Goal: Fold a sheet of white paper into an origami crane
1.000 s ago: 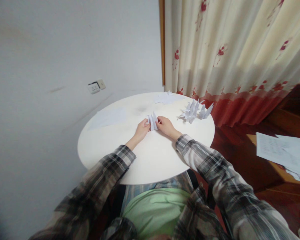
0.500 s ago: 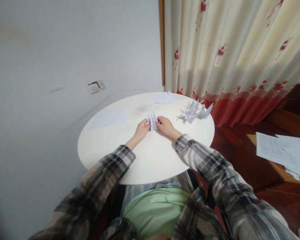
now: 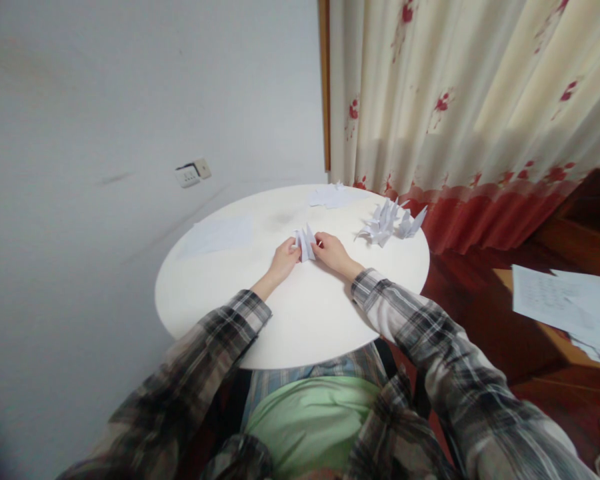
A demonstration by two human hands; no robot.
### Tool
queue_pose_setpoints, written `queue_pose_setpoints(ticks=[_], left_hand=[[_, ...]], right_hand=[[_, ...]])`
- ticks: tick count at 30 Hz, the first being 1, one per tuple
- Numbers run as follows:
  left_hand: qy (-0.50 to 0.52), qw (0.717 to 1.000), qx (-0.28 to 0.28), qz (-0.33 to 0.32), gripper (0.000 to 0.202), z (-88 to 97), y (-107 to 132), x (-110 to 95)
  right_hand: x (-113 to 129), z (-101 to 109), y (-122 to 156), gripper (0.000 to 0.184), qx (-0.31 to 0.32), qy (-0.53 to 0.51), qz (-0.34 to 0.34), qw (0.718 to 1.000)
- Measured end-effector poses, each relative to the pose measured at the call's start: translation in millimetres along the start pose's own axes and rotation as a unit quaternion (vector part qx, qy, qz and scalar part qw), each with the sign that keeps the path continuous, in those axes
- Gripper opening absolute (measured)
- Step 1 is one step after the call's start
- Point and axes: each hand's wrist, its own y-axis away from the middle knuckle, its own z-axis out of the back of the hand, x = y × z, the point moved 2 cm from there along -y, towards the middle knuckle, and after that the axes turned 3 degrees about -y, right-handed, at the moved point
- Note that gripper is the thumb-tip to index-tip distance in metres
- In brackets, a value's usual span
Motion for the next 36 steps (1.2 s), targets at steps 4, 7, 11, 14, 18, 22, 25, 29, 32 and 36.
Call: queue_pose_setpoints(ticks=[4,7,11,14,18,22,25,29,32,36], left_hand=[[0.001,1.000,-0.002,0.001,0.002,0.1,0.7,-0.8],[0.001,1.000,0.000,0.001,0.002,0.3,1.3,-1.7],[0.006,1.000,-0.001,0.001,0.003,0.3,1.8,-2.2],[0.004,1.000,-0.002,-0.004,0.003,0.4,1.8,-2.2],[0.000,1.000,-0.004,-0.003,0.003,0.5,1.3,-1.5],[-0.002,1.000,-0.004,0.002,0.003,0.1,0.5,-0.2],[-0.001,1.000,-0.006,-0.002,0.003,0.0,0.2,0.7],[0.000,1.000,-0.004,-0.007,0.003,-0.2,-0.1,0.6],[-0.001,1.000,-0.003,-0.006,0.003,-0.2,-0.2,-0.2],[-0.013,1.000,0.000,-0.009,0.009,0.6,-0.3,-0.8]], right_hand=[[-0.1,0.4,-0.4,0.013,0.002,0.004,0.002,1.000],[-0.1,0.8,-0.3,0.013,-0.001,0.007,0.005,1.000],[-0.1,1.0,0.0,0.013,-0.002,0.006,0.006,1.000],[0.0,1.1,-0.2,0.013,-0.001,0.005,0.010,1.000],[0.3,1.2,-0.2,0.013,0.001,0.008,0.007,1.000],[1.5,1.5,0.2,0.014,0.003,0.009,0.003,1.000],[1.9,1.6,0.3,0.014,0.004,0.007,0.002,1.000],[2.0,1.4,-0.2,0.013,0.006,0.002,-0.003,1.000],[2.0,1.1,-0.5,0.013,0.012,-0.007,-0.005,1.000],[1.5,1.2,-0.5,0.013,0.012,-0.010,-0.003,1.000]])
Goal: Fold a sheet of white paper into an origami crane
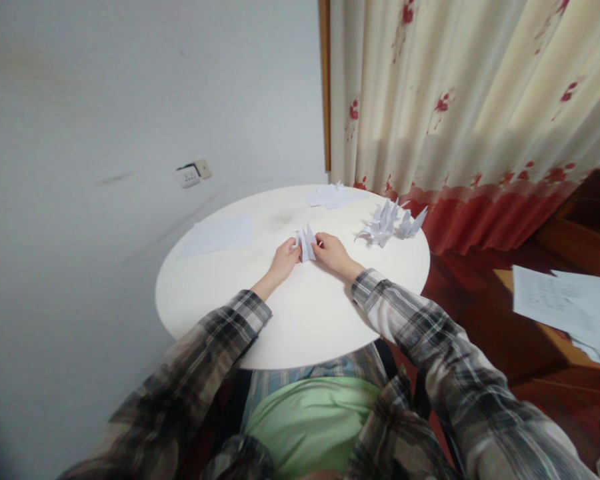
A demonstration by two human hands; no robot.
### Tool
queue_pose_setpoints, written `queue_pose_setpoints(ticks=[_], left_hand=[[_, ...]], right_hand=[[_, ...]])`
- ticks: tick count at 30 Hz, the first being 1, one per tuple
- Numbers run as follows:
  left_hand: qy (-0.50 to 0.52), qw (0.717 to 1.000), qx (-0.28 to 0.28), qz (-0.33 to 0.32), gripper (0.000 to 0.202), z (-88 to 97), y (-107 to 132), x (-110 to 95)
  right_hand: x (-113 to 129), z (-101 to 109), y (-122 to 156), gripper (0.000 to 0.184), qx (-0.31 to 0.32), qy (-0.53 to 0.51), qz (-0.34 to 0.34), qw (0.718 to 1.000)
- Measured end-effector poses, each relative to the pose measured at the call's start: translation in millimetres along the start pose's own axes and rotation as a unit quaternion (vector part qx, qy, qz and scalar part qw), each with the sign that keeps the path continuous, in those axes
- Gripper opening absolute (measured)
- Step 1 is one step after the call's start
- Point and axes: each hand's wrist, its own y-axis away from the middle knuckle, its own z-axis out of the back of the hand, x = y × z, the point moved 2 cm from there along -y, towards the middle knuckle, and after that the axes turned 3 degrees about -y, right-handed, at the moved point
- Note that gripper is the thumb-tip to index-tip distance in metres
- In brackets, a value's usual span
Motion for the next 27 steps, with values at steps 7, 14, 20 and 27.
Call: queue_pose_setpoints(ticks=[7,14,20,27], left_hand=[[-0.020,1.000,0.009,0.002,0.017,0.3,-1.4,1.0],[-0.007,1.000,0.001,0.021,0.019,2.6,0.6,-4.8],[0.013,0.999,-0.023,0.035,0.019,5.8,2.3,-10.4],[0.006,0.999,-0.039,0.028,0.019,5.6,0.9,-7.7]], right_hand=[[0.1,-0.4,0.6,0.014,0.000,-0.009,-0.009,1.000],[1.9,0.1,0.4,0.013,-0.002,-0.007,-0.015,1.000],[-2.9,-2.3,-1.3,0.008,-0.021,-0.007,-0.003,1.000],[-9.4,-5.6,-2.1,0.006,-0.041,-0.010,0.017,0.999]])
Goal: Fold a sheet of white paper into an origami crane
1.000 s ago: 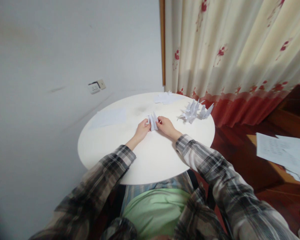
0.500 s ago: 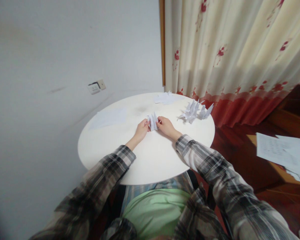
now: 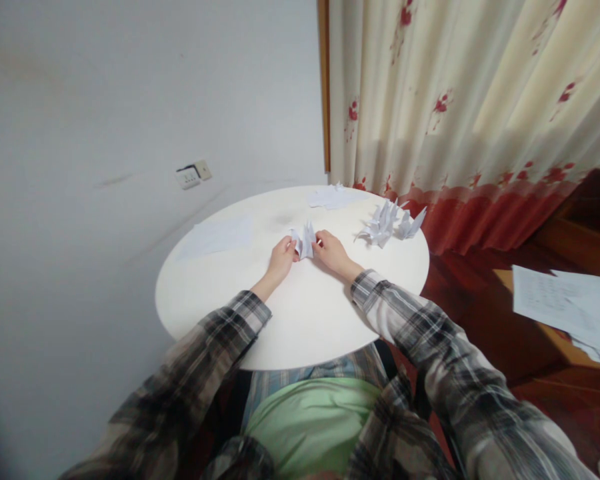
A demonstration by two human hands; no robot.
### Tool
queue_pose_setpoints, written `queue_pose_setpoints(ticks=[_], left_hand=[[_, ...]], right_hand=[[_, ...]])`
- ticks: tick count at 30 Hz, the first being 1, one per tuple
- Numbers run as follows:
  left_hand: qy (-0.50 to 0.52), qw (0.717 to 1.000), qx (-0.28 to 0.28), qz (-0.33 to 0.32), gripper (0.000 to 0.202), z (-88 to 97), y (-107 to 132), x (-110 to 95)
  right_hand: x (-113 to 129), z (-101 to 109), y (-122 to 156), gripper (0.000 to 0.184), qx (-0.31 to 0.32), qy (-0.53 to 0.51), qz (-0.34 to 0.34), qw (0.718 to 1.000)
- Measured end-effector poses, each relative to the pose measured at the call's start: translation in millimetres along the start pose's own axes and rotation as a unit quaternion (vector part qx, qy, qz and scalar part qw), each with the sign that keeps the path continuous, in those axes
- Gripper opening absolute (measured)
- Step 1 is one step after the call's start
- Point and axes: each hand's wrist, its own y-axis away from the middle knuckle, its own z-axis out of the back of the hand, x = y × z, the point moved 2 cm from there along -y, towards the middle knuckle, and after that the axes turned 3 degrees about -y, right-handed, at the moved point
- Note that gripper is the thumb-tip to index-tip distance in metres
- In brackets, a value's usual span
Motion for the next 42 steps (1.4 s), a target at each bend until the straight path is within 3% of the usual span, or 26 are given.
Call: queue_pose_setpoints(ticks=[42], left_hand=[[-0.001,1.000,-0.002,-0.001,0.019,-0.2,0.3,-1.1]], right_hand=[[3.6,0.8,0.2,0.010,0.029,0.001,-0.027,0.999]])
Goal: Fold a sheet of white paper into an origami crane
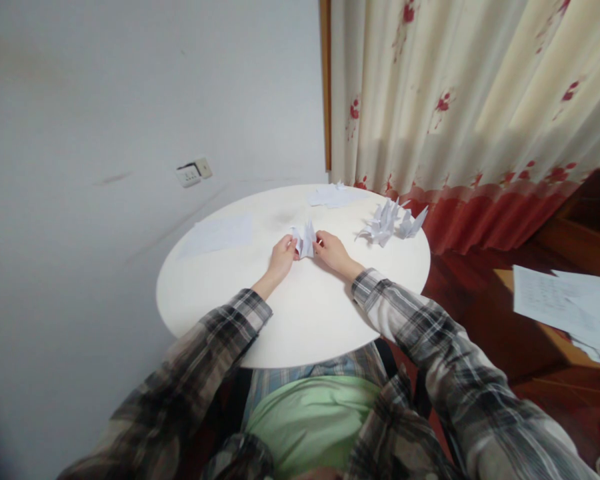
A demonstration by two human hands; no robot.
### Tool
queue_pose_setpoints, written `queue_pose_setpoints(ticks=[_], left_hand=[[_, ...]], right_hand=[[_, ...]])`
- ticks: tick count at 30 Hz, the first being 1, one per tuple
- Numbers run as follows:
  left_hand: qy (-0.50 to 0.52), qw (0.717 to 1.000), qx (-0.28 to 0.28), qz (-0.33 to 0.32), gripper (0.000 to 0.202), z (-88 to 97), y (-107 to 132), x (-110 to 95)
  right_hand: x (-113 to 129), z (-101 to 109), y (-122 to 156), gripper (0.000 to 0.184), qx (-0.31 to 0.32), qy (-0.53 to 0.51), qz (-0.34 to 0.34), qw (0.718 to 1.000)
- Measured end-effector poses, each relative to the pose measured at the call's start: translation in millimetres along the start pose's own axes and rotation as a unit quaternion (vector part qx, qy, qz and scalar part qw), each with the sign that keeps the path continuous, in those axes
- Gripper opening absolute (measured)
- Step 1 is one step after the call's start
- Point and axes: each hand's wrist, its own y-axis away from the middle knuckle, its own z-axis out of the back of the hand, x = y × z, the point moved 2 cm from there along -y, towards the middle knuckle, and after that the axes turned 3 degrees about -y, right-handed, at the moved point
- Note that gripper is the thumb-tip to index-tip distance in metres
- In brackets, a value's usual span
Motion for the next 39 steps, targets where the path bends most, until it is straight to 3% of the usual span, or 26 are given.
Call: queue_pose_setpoints(ticks=[39], left_hand=[[-0.017,1.000,0.000,-0.006,0.019,0.6,-1.1,0.1]], right_hand=[[-0.3,0.5,0.3,0.011,0.008,-0.009,0.005,1.000]])
